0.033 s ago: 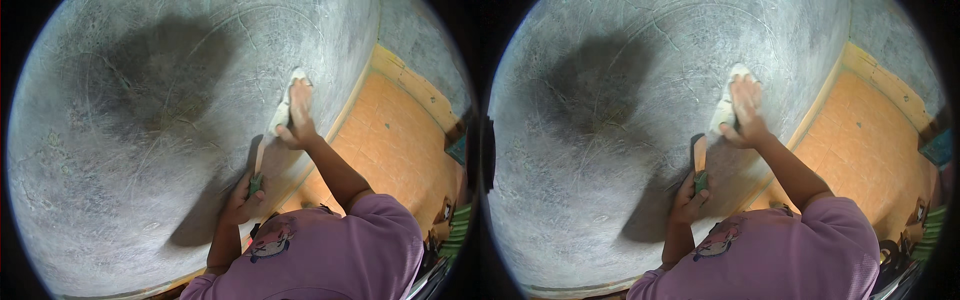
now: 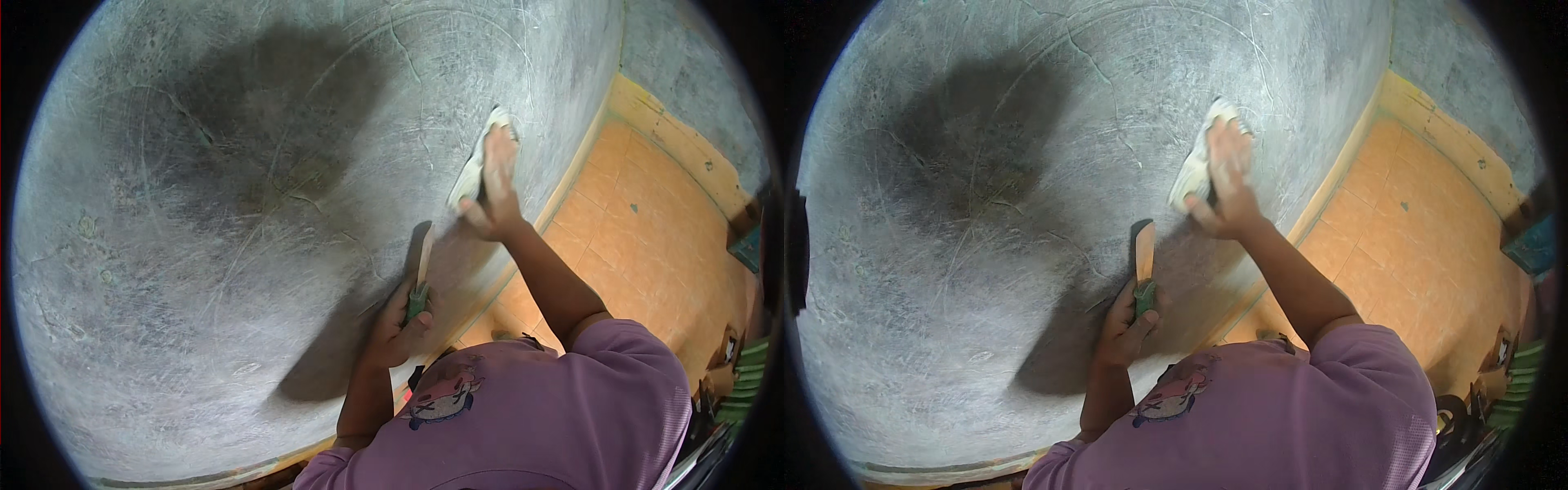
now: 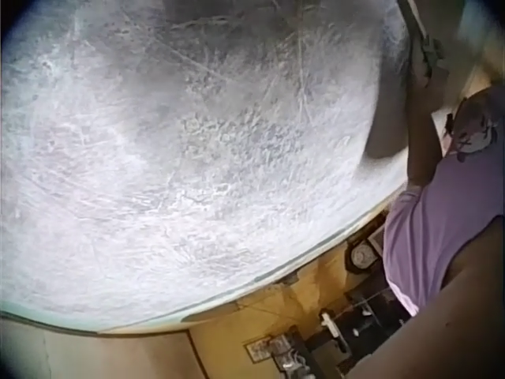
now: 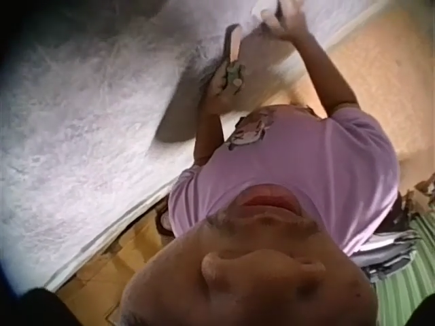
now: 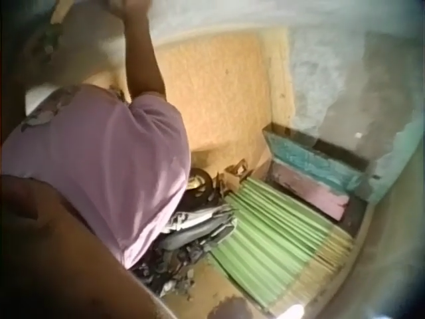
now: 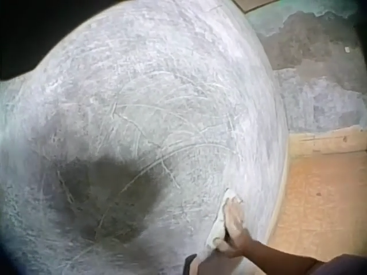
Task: The person is sanding a concrete wall using a sanding block and a putty knife to smooth the surface.
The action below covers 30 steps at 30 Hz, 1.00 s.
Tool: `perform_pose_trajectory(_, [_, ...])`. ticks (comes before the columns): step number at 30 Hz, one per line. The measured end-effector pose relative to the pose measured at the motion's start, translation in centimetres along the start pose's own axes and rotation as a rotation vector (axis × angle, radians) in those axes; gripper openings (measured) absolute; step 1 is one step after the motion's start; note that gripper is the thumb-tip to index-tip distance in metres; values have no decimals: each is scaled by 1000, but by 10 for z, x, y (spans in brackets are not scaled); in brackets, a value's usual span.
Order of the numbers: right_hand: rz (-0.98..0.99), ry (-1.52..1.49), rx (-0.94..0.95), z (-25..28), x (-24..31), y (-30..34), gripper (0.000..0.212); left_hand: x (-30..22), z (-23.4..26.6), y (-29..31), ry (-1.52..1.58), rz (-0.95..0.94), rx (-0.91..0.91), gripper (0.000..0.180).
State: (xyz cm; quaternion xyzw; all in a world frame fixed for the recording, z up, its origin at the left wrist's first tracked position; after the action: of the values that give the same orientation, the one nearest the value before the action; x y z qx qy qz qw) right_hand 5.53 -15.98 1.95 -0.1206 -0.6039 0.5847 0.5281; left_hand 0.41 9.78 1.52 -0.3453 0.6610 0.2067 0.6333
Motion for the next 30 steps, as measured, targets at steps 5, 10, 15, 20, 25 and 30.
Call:
perform_pose_trajectory(5, [-106, -129, -198, 4, 3, -52, 81, -7, -10, -3, -35, -99, -116, 56])
perform_pose_trajectory(10, [28, -76, -64, -4, 8, -22, 82, -12, -17, -7, -66, -100, -175, 66])
perform_pose_trajectory(15, [13, -85, -78, 12, -21, -35, 82, -10, -25, -12, -46, -169, -202, 59])
perform_pose_trajectory(20, [-36, -114, -100, 7, 14, -63, 85, -12, -32, -22, -119, -298, -216, 47])
perform_pose_trajectory(25, [222, -10, 74, 8, -11, -27, 84, -12, -41, -27, -101, -309, -278, 48])
perform_pose_trajectory(30, [-9, -117, -80, 27, -15, -66, 83, -7, -45, -34, -126, -389, -278, 49])
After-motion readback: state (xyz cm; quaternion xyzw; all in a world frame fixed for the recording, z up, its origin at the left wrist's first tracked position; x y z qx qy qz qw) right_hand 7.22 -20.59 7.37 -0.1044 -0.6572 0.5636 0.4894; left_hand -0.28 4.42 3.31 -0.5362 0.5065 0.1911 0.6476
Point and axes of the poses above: each hand's wrist, its own y-axis away from the middle knuckle, its own z-axis out of the back of the hand, x = y × z, the point moved 2 cm from there along -y, towards the middle knuckle, and after that the axes turned 11 degrees about -z, right-handed, at the moved point
